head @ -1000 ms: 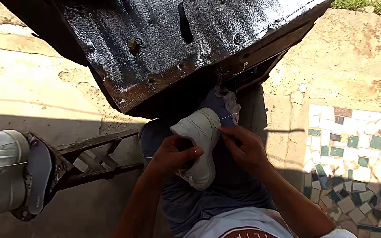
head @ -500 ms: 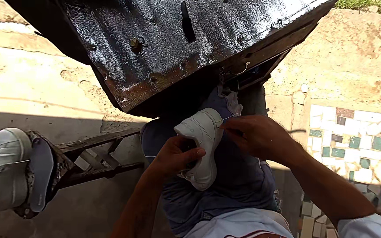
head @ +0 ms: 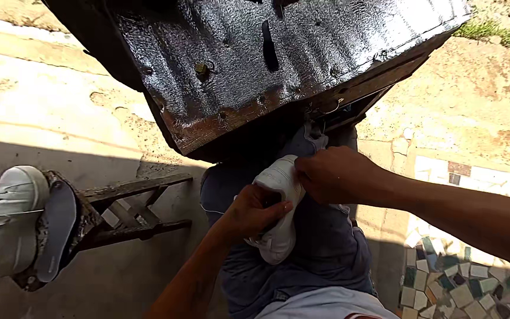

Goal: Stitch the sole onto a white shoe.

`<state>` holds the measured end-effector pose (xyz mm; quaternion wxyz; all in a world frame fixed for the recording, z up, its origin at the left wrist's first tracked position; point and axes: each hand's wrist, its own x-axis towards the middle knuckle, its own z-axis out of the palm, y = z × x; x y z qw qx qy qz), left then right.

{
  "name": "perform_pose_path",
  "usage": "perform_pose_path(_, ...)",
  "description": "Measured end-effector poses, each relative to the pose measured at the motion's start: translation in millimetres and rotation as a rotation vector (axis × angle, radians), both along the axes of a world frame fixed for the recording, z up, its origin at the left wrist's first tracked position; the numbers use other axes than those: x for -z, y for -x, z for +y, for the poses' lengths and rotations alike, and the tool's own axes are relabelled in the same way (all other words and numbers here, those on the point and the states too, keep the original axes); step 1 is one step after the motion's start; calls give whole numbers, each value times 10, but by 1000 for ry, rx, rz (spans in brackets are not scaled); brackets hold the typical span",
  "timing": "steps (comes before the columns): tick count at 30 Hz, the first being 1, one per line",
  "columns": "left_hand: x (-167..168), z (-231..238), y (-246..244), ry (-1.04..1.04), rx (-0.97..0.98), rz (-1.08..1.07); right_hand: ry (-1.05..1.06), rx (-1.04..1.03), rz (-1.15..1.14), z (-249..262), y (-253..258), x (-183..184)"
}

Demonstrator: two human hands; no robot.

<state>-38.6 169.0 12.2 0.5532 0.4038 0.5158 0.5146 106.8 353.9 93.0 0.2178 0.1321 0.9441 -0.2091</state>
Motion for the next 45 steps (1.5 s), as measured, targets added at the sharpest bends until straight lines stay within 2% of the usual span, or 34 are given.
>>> perform_pose_path(3, -29, -20, 23, 5, 18, -7, 45, 0, 6, 32, 49, 39)
perform_pose_path(5, -116, -106, 39, 25, 20, 88, 99, -1, 72, 97, 10, 87)
perform_pose_path(7, -186, -351, 100, -11, -50, 332, 132, 14, 139, 125, -73, 141)
perform_pose_path(10, -191, -991, 441, -43, -291, 770, 164, 75, 188, 140, -204, 232)
perform_pose_path(12, -40, -1486, 809, 172, -435, 1040, 209, 125, 200, 151, -283, 274)
perform_pose_path(14, 127, -1864, 1084, 558, -425, 1189, 230, 146, 202, 162, -325, 287)
perform_pose_path(15, 110, -1906, 1100, 723, -397, 1191, 230, 147, 204, 167, -330, 294)
perform_pose_path(16, 29, -1855, 1036, 776, -384, 1189, 232, 149, 199, 173, -322, 305)
perform_pose_path(17, -74, -1733, 893, 679, -406, 1199, 243, 154, 191, 177, -307, 317)
perform_pose_path(19, -243, -1325, 439, 303, -457, 1213, 256, 164, 194, 164, -308, 354)
perform_pose_path(21, -317, -795, 3, 31, -407, 1228, 243, 170, 202, 162, -317, 368)
perform_pose_path(23, -298, -341, -281, 9, -284, 1266, 213, 176, 241, 146, -343, 398)
perform_pose_path(25, -283, -95, -342, 135, -173, 1248, 185, 173, 296, 118, -354, 430)
perform_pose_path(26, -262, -80, -315, 101, -187, 1257, 185, 167, 310, 112, -352, 422)
perform_pose_path(28, -303, -205, -185, -103, -215, 1235, 211, 166, 288, 129, -357, 334)
perform_pose_path(30, -418, -447, -50, -288, -134, 1062, 212, 173, 257, 123, -419, 324)
perform_pose_path(33, -453, -615, 88, -470, -24, 456, 195, 157, 259, 134, -437, 359)
perform_pose_path(35, -357, -592, 76, -397, 5, -22, 122, 129, 278, 86, -418, 346)
perform_pose_path(36, -301, -536, 38, -315, -10, -174, 59, 115, 298, 35, -413, 328)
perform_pose_path(37, -272, -454, -5, -209, -52, -203, -11, 107, 332, -24, -411, 314)
perform_pose_path(39, -246, -253, -92, -11, -147, 69, -122, 103, 427, -142, -413, 324)
perform_pose_path(41, -204, -77, -191, 68, -148, 377, -175, 82, 492, -189, -416, 369)
perform_pose_path(43, -92, 38, -308, 56, -196, 478, -193, 47, 507, -172, -420, 386)
perform_pose_path(45, 18, 109, -393, 7, -329, 398, -192, 16, 503, -154, -405, 351)
